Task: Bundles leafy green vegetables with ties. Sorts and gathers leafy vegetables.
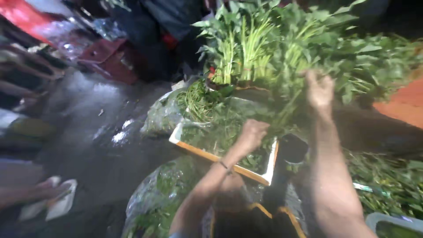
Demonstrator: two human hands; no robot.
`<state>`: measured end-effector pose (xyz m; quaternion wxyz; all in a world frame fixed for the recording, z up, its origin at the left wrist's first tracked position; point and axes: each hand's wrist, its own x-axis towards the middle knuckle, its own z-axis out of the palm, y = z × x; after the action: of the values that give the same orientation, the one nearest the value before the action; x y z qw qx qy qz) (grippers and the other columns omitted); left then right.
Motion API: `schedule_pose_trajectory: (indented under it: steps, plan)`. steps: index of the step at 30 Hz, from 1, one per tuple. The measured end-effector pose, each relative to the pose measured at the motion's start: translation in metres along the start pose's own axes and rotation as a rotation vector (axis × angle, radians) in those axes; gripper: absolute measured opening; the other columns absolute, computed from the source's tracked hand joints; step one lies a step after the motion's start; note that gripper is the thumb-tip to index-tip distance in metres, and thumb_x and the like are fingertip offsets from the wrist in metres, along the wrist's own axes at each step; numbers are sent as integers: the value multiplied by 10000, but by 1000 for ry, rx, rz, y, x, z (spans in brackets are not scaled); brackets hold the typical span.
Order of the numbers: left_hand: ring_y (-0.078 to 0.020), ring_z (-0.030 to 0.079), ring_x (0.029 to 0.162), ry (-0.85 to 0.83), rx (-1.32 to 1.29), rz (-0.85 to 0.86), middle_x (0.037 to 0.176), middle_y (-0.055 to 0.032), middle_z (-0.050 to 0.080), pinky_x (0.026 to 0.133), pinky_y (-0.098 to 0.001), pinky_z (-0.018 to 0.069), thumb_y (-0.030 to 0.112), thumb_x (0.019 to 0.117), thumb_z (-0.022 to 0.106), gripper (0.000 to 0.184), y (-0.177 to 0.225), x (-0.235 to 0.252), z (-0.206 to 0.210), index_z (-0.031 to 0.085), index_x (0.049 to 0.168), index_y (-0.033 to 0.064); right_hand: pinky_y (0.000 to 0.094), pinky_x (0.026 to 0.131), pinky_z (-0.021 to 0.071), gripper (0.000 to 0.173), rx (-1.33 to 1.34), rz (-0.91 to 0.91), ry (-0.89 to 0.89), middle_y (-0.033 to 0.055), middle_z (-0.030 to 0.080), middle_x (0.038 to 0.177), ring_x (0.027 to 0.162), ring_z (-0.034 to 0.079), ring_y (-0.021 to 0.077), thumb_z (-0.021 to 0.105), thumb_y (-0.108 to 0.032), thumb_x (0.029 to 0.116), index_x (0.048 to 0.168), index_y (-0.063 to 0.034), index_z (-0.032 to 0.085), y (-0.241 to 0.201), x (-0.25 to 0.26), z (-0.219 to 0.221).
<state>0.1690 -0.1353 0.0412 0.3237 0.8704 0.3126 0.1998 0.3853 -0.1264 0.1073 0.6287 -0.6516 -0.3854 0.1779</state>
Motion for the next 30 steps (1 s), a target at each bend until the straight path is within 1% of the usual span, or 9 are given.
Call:
schedule_pose_trajectory:
  steps: [2,4,7,11,14,18,23,28,30]
  plan:
    - [-387,543,1350,-205,-22,21,1487,-219,542,1148,-495,413,22,953,653,600,16,-7,25,455,1518,-13,457,1053,438,434,-234,-20,13,262,502,1351,1244,506,310,509,-349,1047,1238,13,655,8,6,-8]
    - [-398,417,1458,-366,-77,27,1628,-264,313,1189,-483,364,30,943,688,820,20,-8,37,211,1608,-28,498,1133,340,476,-293,-40,29,310,435,1420,1332,423,377,490,-339,1053,1254,72,619,16,10,-16]
    - [-308,506,1405,-311,-253,-70,1566,-202,454,1160,-445,415,-37,945,625,598,4,4,16,455,1518,-7,279,910,553,251,16,-114,74,17,720,1012,944,686,57,433,-189,1085,1088,-11,609,19,12,-25]
    - [-326,702,976,-59,-179,-573,1159,-201,698,863,-513,575,88,1000,579,229,-75,18,-26,684,1188,8,366,712,652,269,502,-127,37,-99,632,640,595,678,95,339,-167,1123,968,-146,558,4,12,-35]
    - [-509,644,1081,-63,287,-782,1156,-326,653,886,-681,519,110,976,624,239,-122,15,-30,663,1127,-70,368,723,647,308,603,-224,-7,-110,547,572,535,621,81,307,-171,1128,968,-145,567,-12,6,-55]
    - [-453,592,1248,-176,342,-932,1307,-303,616,1030,-612,473,161,1018,572,359,-134,17,-16,609,1296,-64,273,649,596,401,758,-312,-107,-116,511,551,504,563,41,240,-224,1138,970,-157,599,-18,2,-88]
    - [-464,520,1323,-255,634,-464,1407,-287,549,1062,-594,448,23,972,580,466,-137,12,-7,519,1431,-27,193,536,516,450,930,-263,-77,-97,440,540,452,484,20,183,-281,1139,969,-153,580,1,4,-111]
    - [-463,597,1203,-788,500,-225,1245,-276,644,997,-642,465,42,869,693,321,-111,11,16,676,1182,-30,236,625,564,445,962,-326,14,-91,492,542,494,533,42,189,-215,1142,942,-131,577,-1,9,-123]
    - [-468,491,1336,-894,619,-221,1433,-254,534,1065,-650,419,18,818,750,535,-113,5,22,626,1338,35,234,630,562,427,946,-364,30,-91,499,541,496,538,42,201,-195,1139,950,-124,578,-3,8,-127]
